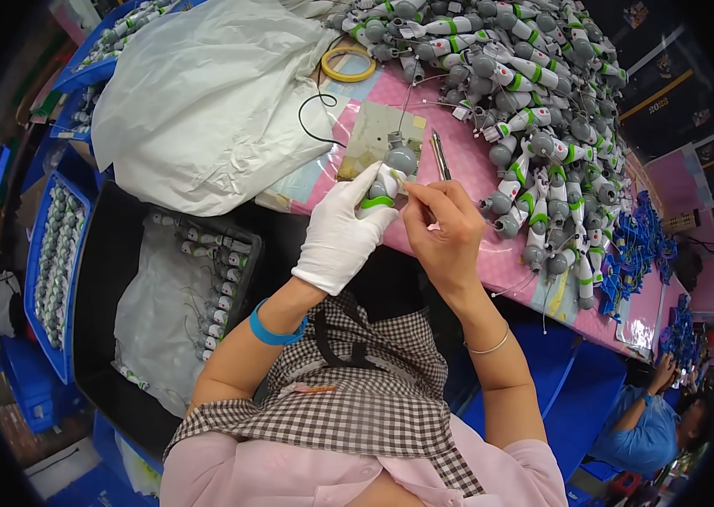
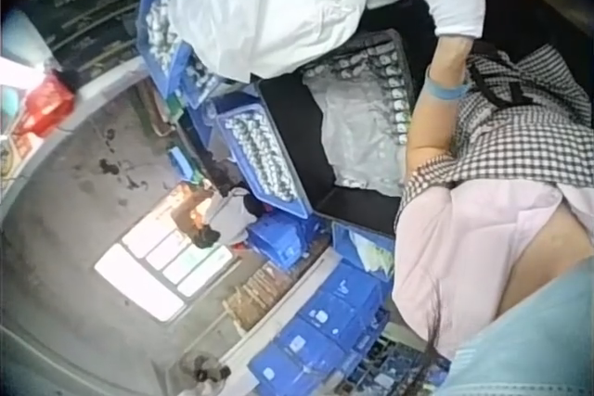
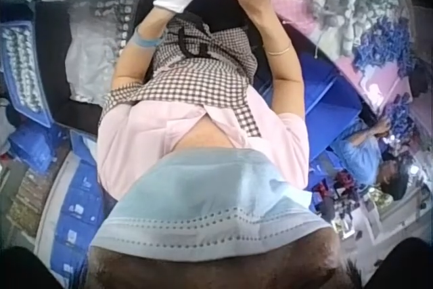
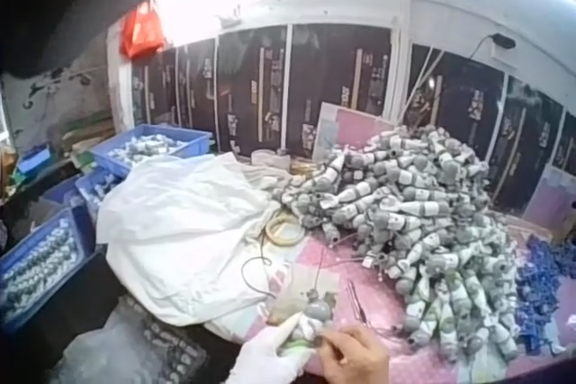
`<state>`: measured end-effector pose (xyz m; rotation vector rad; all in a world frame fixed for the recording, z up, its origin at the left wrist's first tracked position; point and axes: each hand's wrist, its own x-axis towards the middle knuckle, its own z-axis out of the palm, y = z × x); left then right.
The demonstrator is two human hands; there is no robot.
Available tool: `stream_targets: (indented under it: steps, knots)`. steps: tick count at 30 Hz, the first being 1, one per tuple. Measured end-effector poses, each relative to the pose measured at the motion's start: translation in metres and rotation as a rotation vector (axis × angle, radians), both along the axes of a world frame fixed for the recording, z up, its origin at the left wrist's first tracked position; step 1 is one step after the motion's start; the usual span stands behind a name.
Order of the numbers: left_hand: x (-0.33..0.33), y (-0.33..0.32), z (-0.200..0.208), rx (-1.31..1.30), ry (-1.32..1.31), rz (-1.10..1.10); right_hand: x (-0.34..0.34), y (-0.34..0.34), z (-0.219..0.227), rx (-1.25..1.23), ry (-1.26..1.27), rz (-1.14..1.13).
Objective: Assembling and testing plastic toy figurines, specifically Buzz Lightyear models, at a factory workbench using a fixture.
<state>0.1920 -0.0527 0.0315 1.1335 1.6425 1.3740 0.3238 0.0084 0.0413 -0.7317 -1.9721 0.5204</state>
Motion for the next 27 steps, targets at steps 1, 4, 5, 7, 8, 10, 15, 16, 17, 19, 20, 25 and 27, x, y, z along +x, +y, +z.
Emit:
stream_targets:
  steps: [1, 4, 5, 7, 8, 10, 15, 16, 17, 19, 20, 25, 27]
  knots:
    - [-0.002, 0.0, 0.003, -0.015, 0.009, -0.012, -0.001, 0.001, 0.001, 0.037, -0.007, -0.009]
    - [0.0, -0.001, 0.0, -0.021, 0.039, -0.007, 0.004, -0.005, 0.0, 0.046, -0.027, -0.01]
    - [0.001, -0.001, -0.001, -0.012, 0.06, 0.011, 0.004, -0.003, 0.001, 0.048, -0.028, -0.01]
    - [-0.001, 0.0, 0.002, -0.018, 0.05, -0.002, 0.005, -0.002, 0.001, 0.013, -0.025, -0.013]
    - [-0.001, 0.0, 0.003, -0.027, 0.042, -0.017, 0.005, -0.001, 0.002, 0.011, -0.027, -0.017]
    - [0.0, 0.0, 0.001, -0.018, 0.04, -0.013, 0.002, 0.001, 0.005, 0.031, -0.041, 0.0]
    - [0.002, 0.0, 0.005, -0.039, 0.05, -0.003, 0.003, -0.001, 0.002, -0.014, -0.007, -0.011]
    - [0.001, -0.001, 0.011, -0.1, -0.065, -0.014, 0.0, 0.004, 0.003, -0.003, -0.011, 0.0]
    - [0.0, -0.002, 0.015, -0.161, -0.178, -0.024, -0.001, 0.006, 0.004, 0.007, -0.014, 0.011]
    - [-0.006, -0.007, 0.004, -0.093, -0.313, -0.058, 0.003, 0.001, 0.002, -0.015, 0.022, 0.03]
    - [-0.008, -0.009, 0.002, -0.022, -0.458, -0.094, 0.009, 0.002, -0.001, -0.093, 0.111, 0.05]
    - [-0.025, -0.018, 0.009, 0.024, -1.078, -0.202, 0.038, 0.002, 0.005, -0.483, 0.427, 0.087]
    - [-0.037, -0.015, -0.003, 0.183, -1.519, -0.589, 0.037, 0.003, 0.004, -0.532, 0.443, 0.112]
